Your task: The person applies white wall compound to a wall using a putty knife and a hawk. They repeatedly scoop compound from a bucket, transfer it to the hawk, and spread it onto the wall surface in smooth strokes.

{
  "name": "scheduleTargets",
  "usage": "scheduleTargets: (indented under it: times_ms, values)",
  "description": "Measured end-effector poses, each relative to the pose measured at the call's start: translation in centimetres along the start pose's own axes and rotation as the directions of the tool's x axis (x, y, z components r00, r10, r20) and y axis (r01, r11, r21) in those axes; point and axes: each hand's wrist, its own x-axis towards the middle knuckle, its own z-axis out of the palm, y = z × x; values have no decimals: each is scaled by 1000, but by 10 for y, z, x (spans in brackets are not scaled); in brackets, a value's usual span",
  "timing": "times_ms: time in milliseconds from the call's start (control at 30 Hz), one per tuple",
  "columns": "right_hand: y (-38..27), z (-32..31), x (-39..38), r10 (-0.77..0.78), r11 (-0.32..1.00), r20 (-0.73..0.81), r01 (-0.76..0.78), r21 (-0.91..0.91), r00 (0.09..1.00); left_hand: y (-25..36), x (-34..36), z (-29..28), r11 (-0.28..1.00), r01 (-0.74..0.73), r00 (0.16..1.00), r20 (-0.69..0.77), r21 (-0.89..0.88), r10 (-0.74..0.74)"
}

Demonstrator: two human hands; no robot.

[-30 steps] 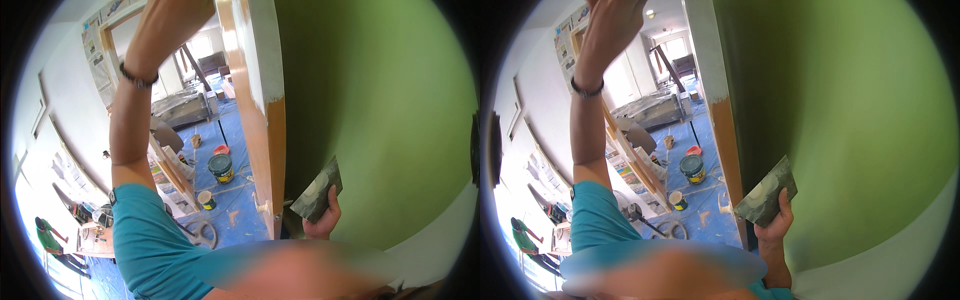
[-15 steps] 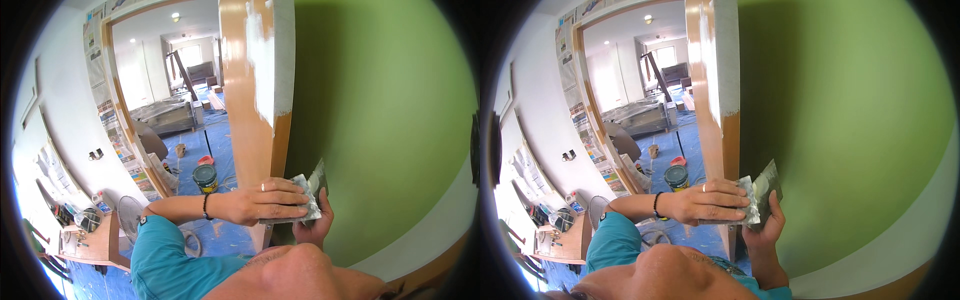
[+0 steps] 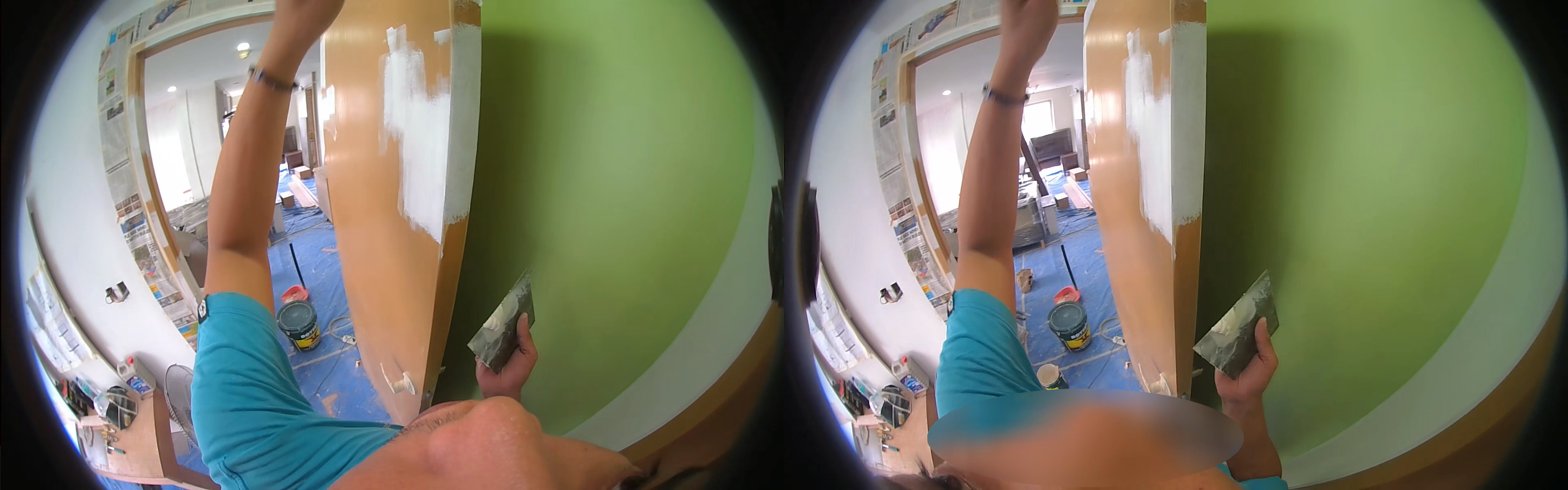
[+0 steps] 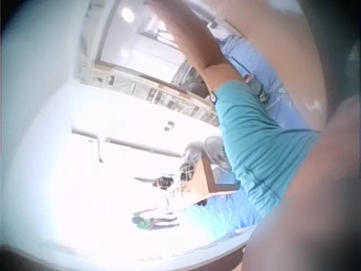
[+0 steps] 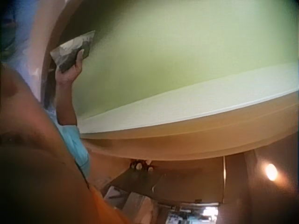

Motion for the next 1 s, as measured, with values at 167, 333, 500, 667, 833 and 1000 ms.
scheduleTargets:
  times_ms: [167,333,500,667,833,1000]
  values:
    - [9,-6,4,-39,997,36,42,-60,999,2,65,38,893,-47,996,-92,-447,6]
    - [9,-19,9,-4,998,116,11,-61,993,5,84,46,904,-143,990,-49,-403,135]
    - [13,-29,26,6,1000,123,-8,18,992,2,70,45,901,-34,997,50,-433,62]
    - [31,-37,57,38,987,188,-66,145,981,8,46,42,901,-186,979,1,-391,203]
    - [37,-46,67,139,957,331,-212,197,933,18,12,40,893,-136,986,32,-430,166]
    - [38,-50,68,100,975,274,-150,166,956,30,-26,33,913,-164,977,63,-374,201]
